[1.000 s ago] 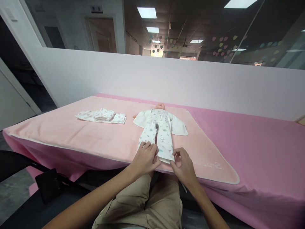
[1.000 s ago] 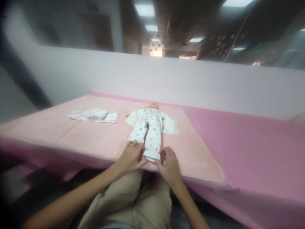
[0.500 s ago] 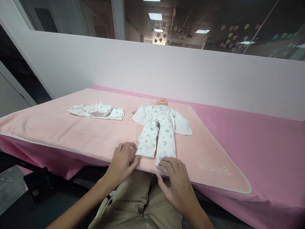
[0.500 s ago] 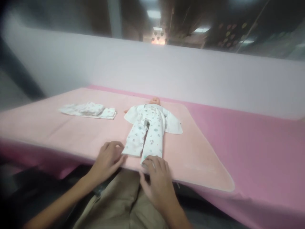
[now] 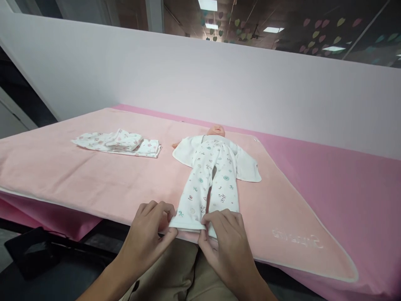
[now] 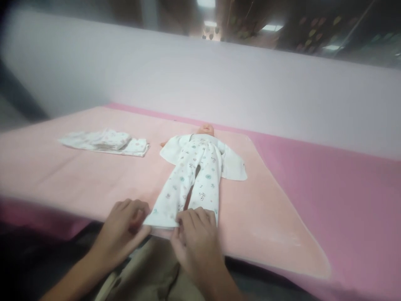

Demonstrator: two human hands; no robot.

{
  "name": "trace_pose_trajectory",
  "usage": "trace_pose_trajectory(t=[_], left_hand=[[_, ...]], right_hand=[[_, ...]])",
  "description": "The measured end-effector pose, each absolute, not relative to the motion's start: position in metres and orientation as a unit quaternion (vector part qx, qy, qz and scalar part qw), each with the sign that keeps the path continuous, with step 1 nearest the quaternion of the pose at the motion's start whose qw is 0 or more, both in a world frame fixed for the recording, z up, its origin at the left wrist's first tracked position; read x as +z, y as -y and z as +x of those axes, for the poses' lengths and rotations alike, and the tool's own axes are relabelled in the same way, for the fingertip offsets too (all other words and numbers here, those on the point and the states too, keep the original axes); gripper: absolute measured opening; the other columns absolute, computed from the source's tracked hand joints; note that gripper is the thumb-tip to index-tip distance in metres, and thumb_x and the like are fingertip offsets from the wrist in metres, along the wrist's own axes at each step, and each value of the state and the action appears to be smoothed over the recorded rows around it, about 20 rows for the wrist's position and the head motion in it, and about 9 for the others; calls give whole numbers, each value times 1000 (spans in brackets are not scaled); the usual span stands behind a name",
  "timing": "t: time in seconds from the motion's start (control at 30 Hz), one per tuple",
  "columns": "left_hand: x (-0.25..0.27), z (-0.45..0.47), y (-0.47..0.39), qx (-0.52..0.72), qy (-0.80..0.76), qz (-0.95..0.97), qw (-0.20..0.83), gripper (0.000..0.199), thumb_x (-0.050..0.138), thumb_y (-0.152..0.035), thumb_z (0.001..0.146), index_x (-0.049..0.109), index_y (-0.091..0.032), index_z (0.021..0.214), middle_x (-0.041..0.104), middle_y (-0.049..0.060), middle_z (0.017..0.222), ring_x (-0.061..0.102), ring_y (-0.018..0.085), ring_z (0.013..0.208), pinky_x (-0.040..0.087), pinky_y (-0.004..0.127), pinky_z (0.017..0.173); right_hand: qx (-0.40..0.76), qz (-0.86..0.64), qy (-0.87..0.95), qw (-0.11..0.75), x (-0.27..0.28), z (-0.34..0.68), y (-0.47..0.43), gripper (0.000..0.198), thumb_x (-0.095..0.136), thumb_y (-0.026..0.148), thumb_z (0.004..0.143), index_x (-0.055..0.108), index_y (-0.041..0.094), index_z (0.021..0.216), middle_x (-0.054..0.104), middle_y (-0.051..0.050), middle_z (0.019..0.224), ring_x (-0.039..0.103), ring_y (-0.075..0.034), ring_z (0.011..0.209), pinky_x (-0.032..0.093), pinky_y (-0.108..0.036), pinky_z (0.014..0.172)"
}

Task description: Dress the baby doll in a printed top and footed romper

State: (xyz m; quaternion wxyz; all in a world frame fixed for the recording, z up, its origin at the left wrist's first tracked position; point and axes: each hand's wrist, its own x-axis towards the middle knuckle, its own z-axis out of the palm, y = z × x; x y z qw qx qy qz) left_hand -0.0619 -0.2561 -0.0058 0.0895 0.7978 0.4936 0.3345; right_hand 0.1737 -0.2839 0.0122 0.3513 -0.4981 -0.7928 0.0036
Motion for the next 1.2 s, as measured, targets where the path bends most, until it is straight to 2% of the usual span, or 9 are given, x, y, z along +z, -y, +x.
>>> trace_pose_trajectory(t=[0.17, 0.27, 0.37, 0.47, 0.6, 0.83, 1.0, 1.1, 1.2], left_hand=[[0, -64, 263, 272, -459, 841, 89, 15, 55, -12, 90, 53, -23, 101, 60, 1, 89, 56, 22, 82, 41, 39, 78], [0, -68, 265, 266, -446, 850, 93, 20, 57, -13, 89, 54, -22, 107, 63, 5, 103, 58, 25, 94, 44, 40, 81], [3, -70, 269, 286, -435, 848, 94, 35, 59, -14, 91, 54, -22, 126, 62, 11, 129, 56, 29, 117, 48, 44, 95], [5, -67, 272, 291, -402, 864, 84, 42, 58, -17, 98, 52, -23, 140, 59, 12, 141, 53, 30, 129, 47, 45, 104], [-1, -58, 267, 260, -324, 908, 51, 43, 53, -14, 104, 54, -27, 145, 65, 8, 139, 58, 26, 125, 44, 44, 108], [-8, -60, 262, 253, -280, 925, 44, 38, 56, -13, 104, 61, -28, 138, 72, 6, 121, 63, 23, 109, 46, 42, 97], [17, -59, 234, 309, -263, 913, 46, 26, 56, -20, 104, 64, -25, 128, 72, 6, 110, 63, 22, 101, 45, 42, 93], [41, -45, 172, 357, -290, 886, 62, 20, 51, -29, 108, 65, -24, 120, 71, 7, 114, 63, 23, 107, 46, 42, 96], [60, -17, 85, 375, -363, 843, 130, 29, 50, -43, 107, 64, -24, 122, 67, 9, 128, 61, 24, 112, 49, 42, 98]], right_hand=[[26, -480, 810, 334, 9, 179, 294, 13, 62, 13, 93, 60, 23, 100, 69, -2, 89, 62, -23, 86, 43, -40, 83], [13, -474, 815, 333, 10, 188, 299, 12, 67, 20, 96, 63, 24, 106, 72, -5, 102, 64, -25, 95, 47, -42, 86], [-30, -471, 813, 340, 10, 202, 304, 26, 70, 23, 96, 64, 23, 122, 71, -10, 122, 63, -29, 112, 50, -46, 95], [-53, -468, 826, 309, 5, 218, 306, 43, 69, 22, 98, 60, 22, 139, 67, -12, 138, 60, -31, 127, 51, -50, 104], [-72, -421, 865, 263, -8, 236, 305, 48, 64, 13, 100, 60, 27, 146, 69, -6, 142, 60, -28, 133, 49, -51, 113], [-63, -371, 877, 300, -13, 250, 310, 47, 60, 4, 98, 64, 24, 140, 78, -3, 124, 70, -23, 115, 49, -49, 112], [-16, -408, 846, 343, 30, 260, 290, 39, 64, 18, 100, 64, 27, 138, 76, -6, 118, 69, -25, 108, 55, -47, 98], [48, -468, 805, 360, 64, 272, 239, 27, 60, 33, 105, 66, 31, 131, 74, -6, 124, 68, -28, 115, 56, -46, 96], [112, -505, 764, 384, 81, 282, 158, 25, 61, 42, 103, 68, 29, 123, 72, -7, 127, 69, -26, 110, 56, -44, 96]])
